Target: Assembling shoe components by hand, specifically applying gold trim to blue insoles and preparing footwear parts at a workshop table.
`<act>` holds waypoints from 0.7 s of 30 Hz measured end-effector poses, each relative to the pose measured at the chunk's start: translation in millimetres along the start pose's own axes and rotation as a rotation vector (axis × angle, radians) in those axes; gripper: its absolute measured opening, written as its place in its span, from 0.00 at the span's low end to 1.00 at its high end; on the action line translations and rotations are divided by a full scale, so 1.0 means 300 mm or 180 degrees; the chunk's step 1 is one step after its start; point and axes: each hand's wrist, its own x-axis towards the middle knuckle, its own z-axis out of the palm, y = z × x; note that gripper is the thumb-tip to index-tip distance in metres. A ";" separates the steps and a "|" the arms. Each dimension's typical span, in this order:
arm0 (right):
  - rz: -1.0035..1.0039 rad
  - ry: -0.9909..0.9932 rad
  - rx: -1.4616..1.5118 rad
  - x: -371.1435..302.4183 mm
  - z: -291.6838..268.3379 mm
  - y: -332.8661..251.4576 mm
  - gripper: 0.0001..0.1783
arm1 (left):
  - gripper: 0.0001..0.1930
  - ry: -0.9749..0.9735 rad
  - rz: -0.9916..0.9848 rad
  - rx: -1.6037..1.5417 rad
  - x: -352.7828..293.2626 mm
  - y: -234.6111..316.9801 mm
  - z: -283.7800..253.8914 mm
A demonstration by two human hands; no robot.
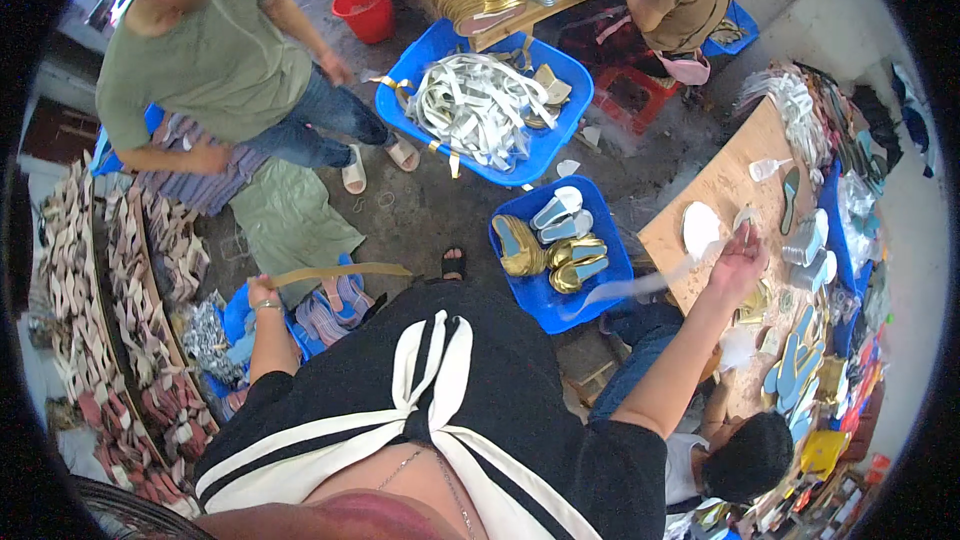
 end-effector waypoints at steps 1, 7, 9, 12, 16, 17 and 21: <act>0.0008 0.0042 0.0007 0.023 0.040 0.038 0.11 | 0.04 -0.0044 0.0068 -0.0042 0.069 0.043 -0.021; -0.0367 -0.0654 -0.1988 -0.054 0.328 0.400 0.12 | 0.05 -0.0668 -0.0148 0.1670 0.115 0.034 0.178; -0.0150 -0.1729 -0.2680 -0.196 0.479 0.550 0.09 | 0.07 -0.1016 -0.0264 0.2002 0.079 -0.055 0.267; 0.0904 -0.3258 -0.3422 -0.346 0.610 0.676 0.07 | 0.09 -0.1721 -0.1068 0.1456 -0.008 -0.183 0.411; 0.1976 -0.3535 -0.3425 -0.344 0.641 0.747 0.06 | 0.11 -0.2491 -0.0890 0.2660 -0.356 -0.142 0.750; 0.1999 -0.3448 -0.3487 -0.316 0.650 0.747 0.07 | 0.11 -0.2834 -0.0803 0.2725 -0.385 -0.146 0.790; 0.1861 -0.3159 -0.3711 -0.106 0.569 0.759 0.08 | 0.11 -0.3372 -0.0680 0.2859 -0.505 -0.109 0.977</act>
